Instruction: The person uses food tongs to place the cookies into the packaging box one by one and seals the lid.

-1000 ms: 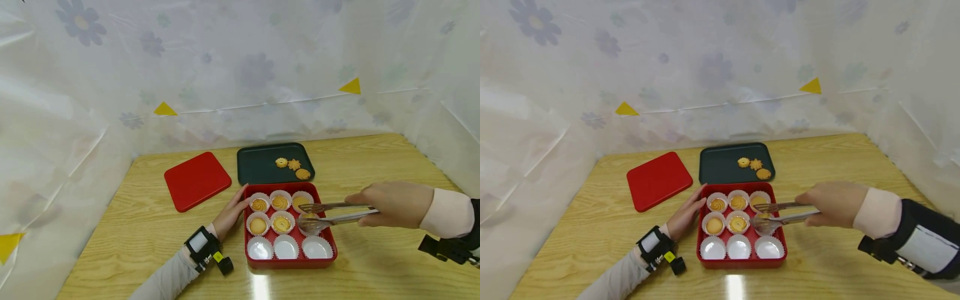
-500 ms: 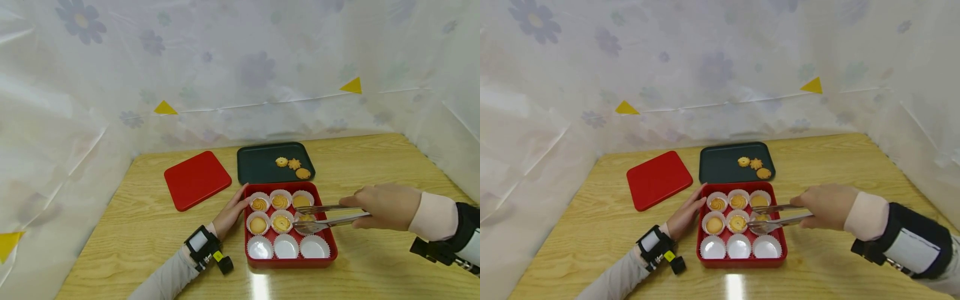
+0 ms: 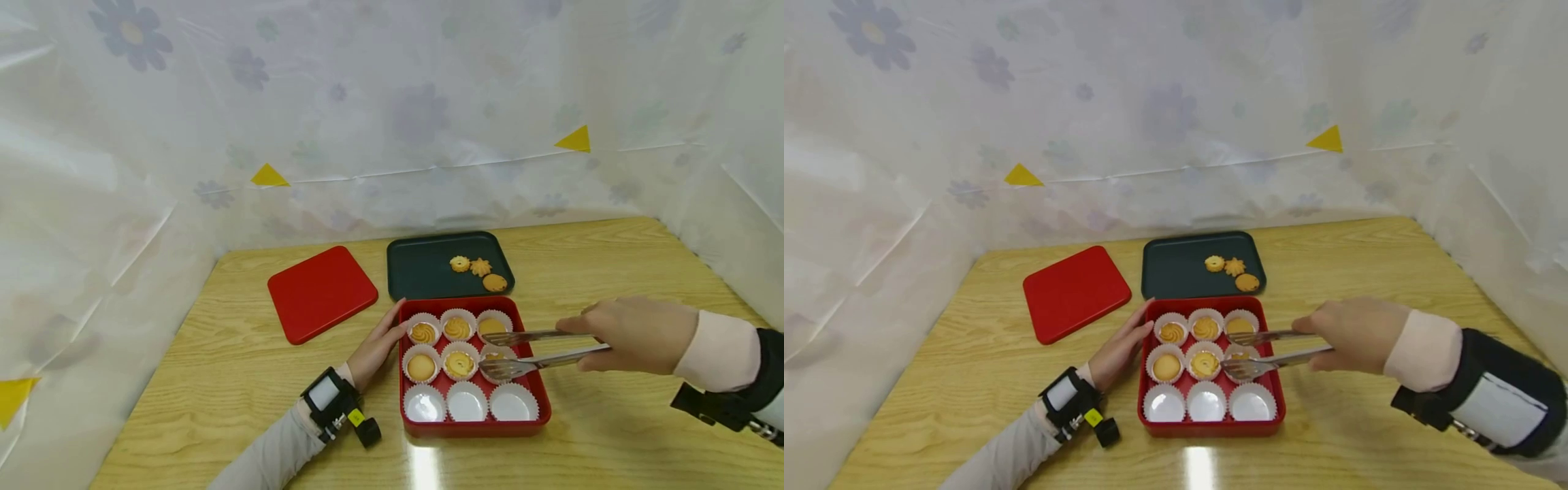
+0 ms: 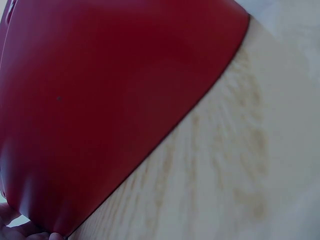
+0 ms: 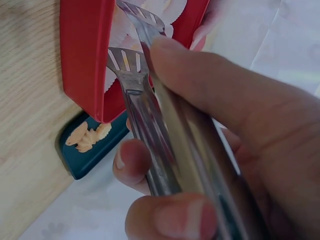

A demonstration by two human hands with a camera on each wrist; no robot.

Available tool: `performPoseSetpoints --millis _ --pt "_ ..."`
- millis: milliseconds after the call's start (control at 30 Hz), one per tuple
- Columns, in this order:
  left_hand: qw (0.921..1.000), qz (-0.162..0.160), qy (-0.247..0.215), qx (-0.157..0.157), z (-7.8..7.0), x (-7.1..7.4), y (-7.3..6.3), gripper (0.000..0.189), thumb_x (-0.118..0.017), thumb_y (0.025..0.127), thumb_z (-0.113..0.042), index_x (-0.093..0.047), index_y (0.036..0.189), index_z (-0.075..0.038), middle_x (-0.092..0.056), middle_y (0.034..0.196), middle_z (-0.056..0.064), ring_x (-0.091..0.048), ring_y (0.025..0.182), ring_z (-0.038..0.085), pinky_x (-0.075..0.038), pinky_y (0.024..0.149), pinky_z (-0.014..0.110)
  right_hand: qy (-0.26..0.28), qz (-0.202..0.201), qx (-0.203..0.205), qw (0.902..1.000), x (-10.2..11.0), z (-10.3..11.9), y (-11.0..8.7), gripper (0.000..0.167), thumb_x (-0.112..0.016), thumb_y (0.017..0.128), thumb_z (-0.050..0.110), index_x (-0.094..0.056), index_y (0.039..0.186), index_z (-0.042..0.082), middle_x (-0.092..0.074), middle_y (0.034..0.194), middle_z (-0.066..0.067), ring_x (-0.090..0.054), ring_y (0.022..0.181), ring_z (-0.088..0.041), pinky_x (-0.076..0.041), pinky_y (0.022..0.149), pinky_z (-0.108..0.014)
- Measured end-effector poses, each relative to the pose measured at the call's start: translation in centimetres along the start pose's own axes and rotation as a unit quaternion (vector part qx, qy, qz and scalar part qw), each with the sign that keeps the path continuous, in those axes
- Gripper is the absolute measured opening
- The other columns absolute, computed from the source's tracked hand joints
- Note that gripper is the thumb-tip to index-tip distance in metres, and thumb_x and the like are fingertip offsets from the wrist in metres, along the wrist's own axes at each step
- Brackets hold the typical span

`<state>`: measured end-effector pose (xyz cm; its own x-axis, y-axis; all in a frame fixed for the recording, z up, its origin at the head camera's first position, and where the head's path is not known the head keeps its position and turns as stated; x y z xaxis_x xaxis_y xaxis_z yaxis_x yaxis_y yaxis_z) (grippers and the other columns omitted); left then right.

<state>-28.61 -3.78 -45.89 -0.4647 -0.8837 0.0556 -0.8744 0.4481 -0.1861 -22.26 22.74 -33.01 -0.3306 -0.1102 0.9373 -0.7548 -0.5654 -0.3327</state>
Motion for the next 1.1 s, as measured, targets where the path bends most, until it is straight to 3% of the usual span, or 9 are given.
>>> performPoseSetpoints --millis 300,533,867,1100 --pt "1.0 -0.001 -0.002 0.002 0.0 0.0 0.0 0.061 -0.043 0.102 -0.032 -0.017 0.157 -0.022 -0.015 0.162 0.008 -0.009 0.149 0.031 -0.011 0.117 0.06 -0.021 -0.031 0.013 0.9992 1.7 -0.1 -0.2 0.058 -0.072 0.081 0.048 -0.065 0.121 0.006 -0.068 0.098 0.006 -0.052 0.066 0.001 -0.05 0.057 -0.026" --pt "1.0 -0.001 0.0 0.001 0.0 0.0 0.0 0.061 -0.043 0.102 -0.031 -0.018 0.156 -0.021 -0.016 0.162 0.008 -0.009 0.149 0.031 -0.011 0.117 0.059 -0.014 -0.065 0.043 0.9968 3.6 -0.1 0.2 0.061 -0.069 0.084 0.047 -0.063 0.123 0.0 -0.07 0.111 -0.007 -0.068 0.083 -0.012 -0.058 0.07 -0.035" --pt "1.0 -0.001 -0.001 -0.002 0.0 0.1 0.0 0.061 -0.043 0.102 -0.032 -0.018 0.156 -0.02 -0.017 0.162 0.009 -0.01 0.149 0.031 -0.011 0.117 0.059 0.012 -0.122 0.038 0.9917 5.1 -0.8 1.9 0.06 -0.069 0.085 0.044 -0.062 0.123 -0.002 -0.069 0.113 -0.009 -0.067 0.09 -0.013 -0.057 0.079 -0.04" --pt "1.0 0.0 -0.003 0.0 0.0 0.0 0.0 0.062 -0.044 0.102 -0.032 -0.018 0.156 -0.022 -0.016 0.162 0.007 -0.01 0.149 0.03 -0.012 0.117 0.059 0.044 -0.126 0.011 0.991 5.3 -2.2 3.4 0.064 -0.072 0.084 0.042 -0.061 0.124 -0.006 -0.069 0.112 -0.014 -0.065 0.087 -0.017 -0.057 0.081 -0.044"
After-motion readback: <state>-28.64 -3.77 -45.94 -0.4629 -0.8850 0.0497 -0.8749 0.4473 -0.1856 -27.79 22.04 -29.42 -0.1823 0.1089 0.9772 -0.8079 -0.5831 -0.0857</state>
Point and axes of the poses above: each hand's wrist, its own y-axis towards the middle knuckle, its own x-axis out of the back of the hand, z = x × y, the point moved 9 cm from there along y, towards the middle knuckle
